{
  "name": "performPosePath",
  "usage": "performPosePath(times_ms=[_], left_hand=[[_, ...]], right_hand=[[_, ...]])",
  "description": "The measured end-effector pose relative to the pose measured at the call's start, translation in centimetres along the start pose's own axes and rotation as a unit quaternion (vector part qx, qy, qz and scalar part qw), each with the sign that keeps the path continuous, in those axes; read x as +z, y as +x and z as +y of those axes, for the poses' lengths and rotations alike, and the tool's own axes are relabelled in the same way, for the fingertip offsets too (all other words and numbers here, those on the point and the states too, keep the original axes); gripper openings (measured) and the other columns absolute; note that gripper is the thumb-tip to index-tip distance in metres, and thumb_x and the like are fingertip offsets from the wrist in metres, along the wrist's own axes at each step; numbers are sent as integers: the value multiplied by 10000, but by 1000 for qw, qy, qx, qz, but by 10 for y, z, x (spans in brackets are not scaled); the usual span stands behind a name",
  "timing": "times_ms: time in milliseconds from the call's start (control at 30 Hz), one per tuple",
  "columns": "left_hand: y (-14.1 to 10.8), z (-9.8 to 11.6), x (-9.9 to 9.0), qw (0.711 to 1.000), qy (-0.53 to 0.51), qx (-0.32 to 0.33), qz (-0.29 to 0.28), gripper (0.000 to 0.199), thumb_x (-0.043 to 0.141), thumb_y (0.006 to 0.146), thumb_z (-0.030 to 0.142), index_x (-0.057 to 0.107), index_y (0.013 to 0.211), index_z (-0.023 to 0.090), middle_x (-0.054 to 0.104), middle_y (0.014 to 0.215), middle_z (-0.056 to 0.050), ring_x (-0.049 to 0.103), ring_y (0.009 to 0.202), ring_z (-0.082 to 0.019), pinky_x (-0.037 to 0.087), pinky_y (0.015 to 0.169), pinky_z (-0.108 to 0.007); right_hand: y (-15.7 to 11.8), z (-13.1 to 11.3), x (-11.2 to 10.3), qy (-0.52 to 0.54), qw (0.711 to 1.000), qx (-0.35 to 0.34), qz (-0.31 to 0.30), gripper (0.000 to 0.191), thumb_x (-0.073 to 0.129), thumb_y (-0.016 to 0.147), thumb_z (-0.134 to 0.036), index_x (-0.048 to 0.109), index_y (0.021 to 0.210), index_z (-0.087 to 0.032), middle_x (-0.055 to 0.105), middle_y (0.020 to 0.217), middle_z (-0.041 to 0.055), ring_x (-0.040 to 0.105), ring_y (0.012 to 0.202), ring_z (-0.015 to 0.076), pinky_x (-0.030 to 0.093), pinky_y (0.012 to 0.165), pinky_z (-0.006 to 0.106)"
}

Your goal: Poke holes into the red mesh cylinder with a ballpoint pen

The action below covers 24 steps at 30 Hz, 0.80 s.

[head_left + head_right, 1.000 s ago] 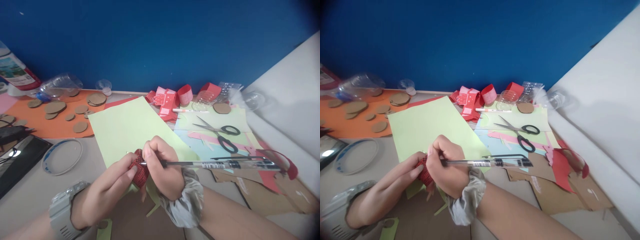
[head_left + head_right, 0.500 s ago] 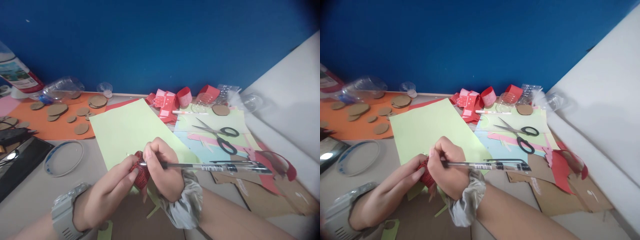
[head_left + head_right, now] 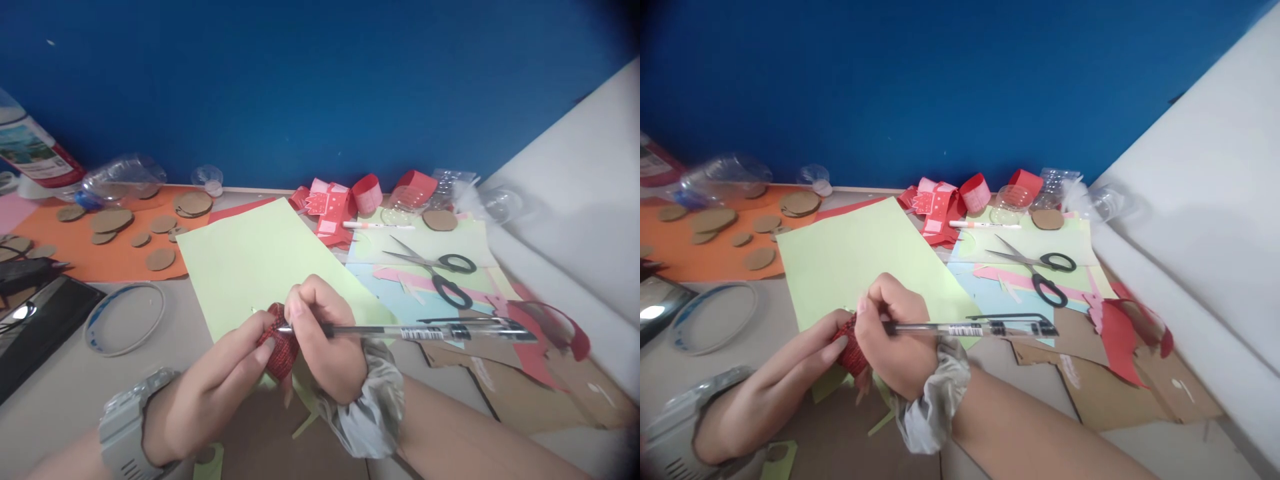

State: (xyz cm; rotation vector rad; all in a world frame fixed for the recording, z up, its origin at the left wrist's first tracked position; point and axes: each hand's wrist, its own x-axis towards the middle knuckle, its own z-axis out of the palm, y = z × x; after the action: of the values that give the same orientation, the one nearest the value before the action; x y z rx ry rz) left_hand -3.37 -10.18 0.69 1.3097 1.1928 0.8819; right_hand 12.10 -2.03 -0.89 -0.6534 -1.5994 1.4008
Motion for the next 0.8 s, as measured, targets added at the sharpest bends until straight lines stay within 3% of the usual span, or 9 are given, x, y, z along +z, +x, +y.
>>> performPosePath(times_ms=[133, 267, 800], left_hand=[[1, 2, 1, 1000, 3, 9, 25, 262, 353, 1092, 232, 580, 962, 219, 617, 867, -4, 554, 810, -183, 461, 789, -264], [2, 5, 1, 1000, -3, -1, 14, 285, 351, 1083, 237, 545, 875, 218, 652, 805, -7, 579, 772, -187, 471, 771, -276], [-1, 3, 3, 1000, -9, 8, 16, 276, 352, 1094, 276, 521, 881, 226, 614, 813, 2, 522, 763, -182, 440, 765, -273]], right_hand=[[0, -3, 0, 9, 999, -36, 14, 276, 479, 1003, -214, 401, 740, -231, 388, 637, -59, 345, 544, 100, 309, 515, 260], [-1, -3, 0, 4, 998, -56, 7, 278, 472, 1003, -192, 394, 738, -229, 376, 637, -61, 324, 539, 96, 286, 509, 260], [-5, -1, -2, 14, 999, 3, -38, 257, 489, 1019, -237, 428, 769, -238, 404, 652, -55, 378, 562, 115, 326, 525, 282]])
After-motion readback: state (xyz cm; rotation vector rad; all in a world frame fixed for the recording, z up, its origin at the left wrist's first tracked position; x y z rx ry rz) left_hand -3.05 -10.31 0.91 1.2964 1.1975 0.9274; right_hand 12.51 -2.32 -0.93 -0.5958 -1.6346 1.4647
